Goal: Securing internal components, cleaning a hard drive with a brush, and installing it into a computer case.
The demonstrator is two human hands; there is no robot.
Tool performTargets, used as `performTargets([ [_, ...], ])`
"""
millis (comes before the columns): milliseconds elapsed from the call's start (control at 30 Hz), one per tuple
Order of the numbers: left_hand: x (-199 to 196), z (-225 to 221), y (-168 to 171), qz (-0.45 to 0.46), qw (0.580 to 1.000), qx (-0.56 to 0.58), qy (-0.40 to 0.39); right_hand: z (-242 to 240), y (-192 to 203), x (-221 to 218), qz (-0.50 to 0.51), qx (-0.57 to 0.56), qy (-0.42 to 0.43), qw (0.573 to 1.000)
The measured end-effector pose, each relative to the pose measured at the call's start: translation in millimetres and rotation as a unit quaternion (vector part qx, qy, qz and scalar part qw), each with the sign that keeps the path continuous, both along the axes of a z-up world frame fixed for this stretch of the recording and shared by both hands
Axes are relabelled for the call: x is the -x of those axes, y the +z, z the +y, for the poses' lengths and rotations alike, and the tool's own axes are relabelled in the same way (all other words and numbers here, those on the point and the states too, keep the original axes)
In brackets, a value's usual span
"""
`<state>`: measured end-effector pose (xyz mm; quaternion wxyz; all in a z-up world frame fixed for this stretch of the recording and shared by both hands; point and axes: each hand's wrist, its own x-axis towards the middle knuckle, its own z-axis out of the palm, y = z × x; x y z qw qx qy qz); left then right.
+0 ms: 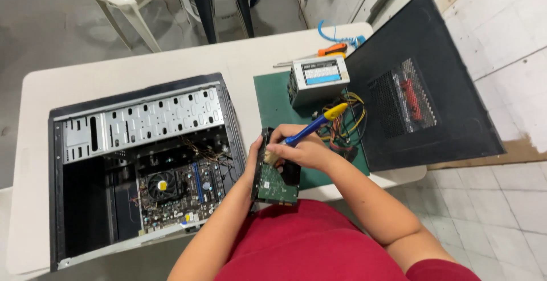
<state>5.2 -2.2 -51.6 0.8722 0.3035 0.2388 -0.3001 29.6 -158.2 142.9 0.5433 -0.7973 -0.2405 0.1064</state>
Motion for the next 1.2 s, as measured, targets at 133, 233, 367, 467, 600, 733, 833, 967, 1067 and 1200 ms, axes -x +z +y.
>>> performTargets([
  [133, 6, -5, 98, 0.003, 1.000, 0.015, 0.015, -4, -7, -12, -0.036, 0.012, 0.005, 0.999],
  [233, 11, -10, 175, 0.006, 1.000, 0.018, 0.017, -9, 1, -19, -0.085, 0.153, -0.058, 0.983],
  [367, 8, -4, 107, 0.009, 1.000, 0.017, 0.019, 0, 5, -1, -0.061, 0.087, -0.021, 0.994],
  [467, 6, -5, 122, 0.005, 1.000, 0.016, 0.022, -7, -5, -11, -0.066, 0.015, 0.018, 0.998],
  [600, 15, -6, 167, 0.008, 0.995, 0.079, 0.060, -32, -18, -29, -0.093, 0.137, -0.007, 0.986],
  [733, 11, -6, 159, 0.006, 0.994, 0.089, 0.061, -12, 4, -13, -0.103, 0.096, 0.019, 0.990],
  [833, 14, -5, 147, 0.003, 0.992, 0.105, 0.068, -14, -10, -16, -0.122, 0.008, 0.051, 0.991],
  [967, 14, -2, 126, -0.007, 0.988, 0.130, 0.085, -41, -24, -25, -0.113, 0.152, 0.036, 0.981],
  [1067, 7, 1, 95, -0.019, 0.986, 0.132, 0.099, -43, 5, -7, -0.037, 0.194, 0.056, 0.979],
  [1200, 2, 5, 81, -0.022, 0.984, 0.144, 0.104, -32, 32, 12, 0.056, 0.178, 0.157, 0.970],
])
